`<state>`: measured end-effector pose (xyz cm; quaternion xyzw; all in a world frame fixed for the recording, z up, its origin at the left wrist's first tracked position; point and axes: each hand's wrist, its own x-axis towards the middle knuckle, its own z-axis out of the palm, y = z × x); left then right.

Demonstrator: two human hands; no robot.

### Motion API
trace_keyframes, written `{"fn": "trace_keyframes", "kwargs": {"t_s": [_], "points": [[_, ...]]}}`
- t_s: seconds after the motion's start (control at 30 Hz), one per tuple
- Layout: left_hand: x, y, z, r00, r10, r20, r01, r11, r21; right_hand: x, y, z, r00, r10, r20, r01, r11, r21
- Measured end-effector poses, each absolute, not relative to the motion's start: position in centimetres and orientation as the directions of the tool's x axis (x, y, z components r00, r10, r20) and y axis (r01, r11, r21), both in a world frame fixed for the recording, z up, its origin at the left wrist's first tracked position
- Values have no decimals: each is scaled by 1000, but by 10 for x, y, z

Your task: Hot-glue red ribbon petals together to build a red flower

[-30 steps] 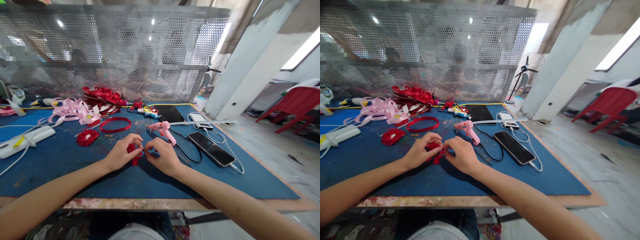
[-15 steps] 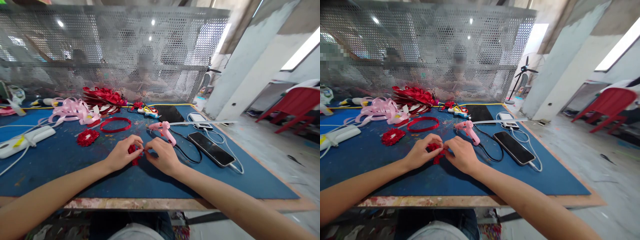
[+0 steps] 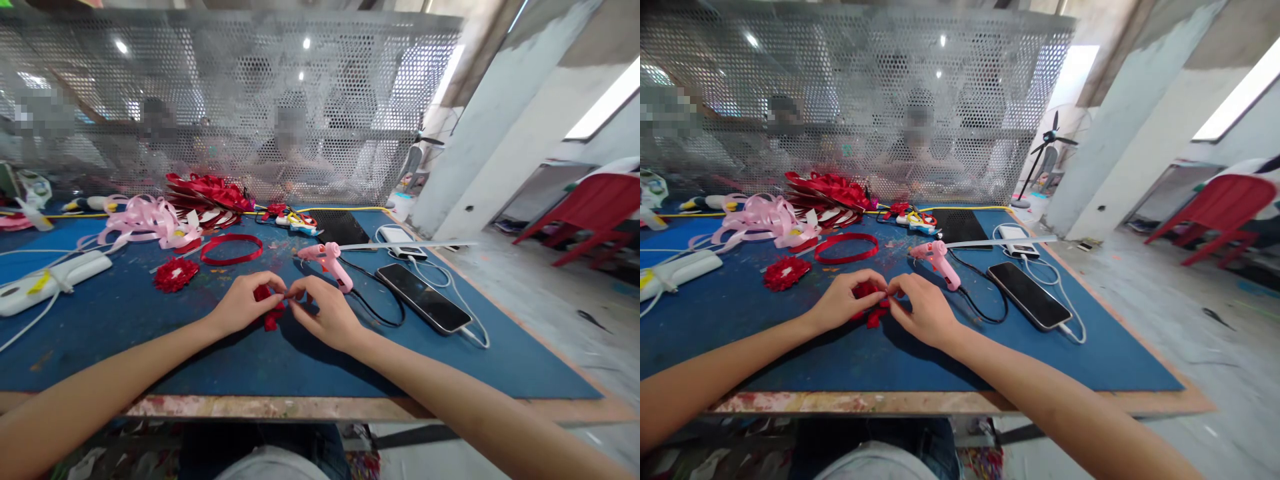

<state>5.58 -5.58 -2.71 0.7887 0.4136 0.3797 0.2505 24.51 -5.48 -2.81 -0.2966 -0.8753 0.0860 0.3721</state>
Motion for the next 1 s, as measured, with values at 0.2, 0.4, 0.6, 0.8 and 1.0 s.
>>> {"fn": "trace_keyframes", "kwargs": {"t_s": [0.2, 0.4, 0.6, 0.8, 1.0], "points": [[49, -42, -30, 235, 885, 401, 412, -464, 784, 246, -54, -27, -571, 582, 578, 464, 810, -358], [40, -26, -34, 158, 920, 360, 357, -393, 847, 246, -51, -28, -608, 565, 558, 467, 823, -324], [37, -19, -40, 171, 930, 326, 368, -367, 854, 246, -47, -32, -682, 582, 442, 521, 811, -264], [36, -16, -43, 164, 932, 324, 363, -363, 859, 247, -44, -31, -688, 632, 358, 576, 775, -261], [35, -14, -45, 156, 944, 291, 229, -321, 919, 248, -43, -32, -677, 636, 369, 577, 771, -270]]}}
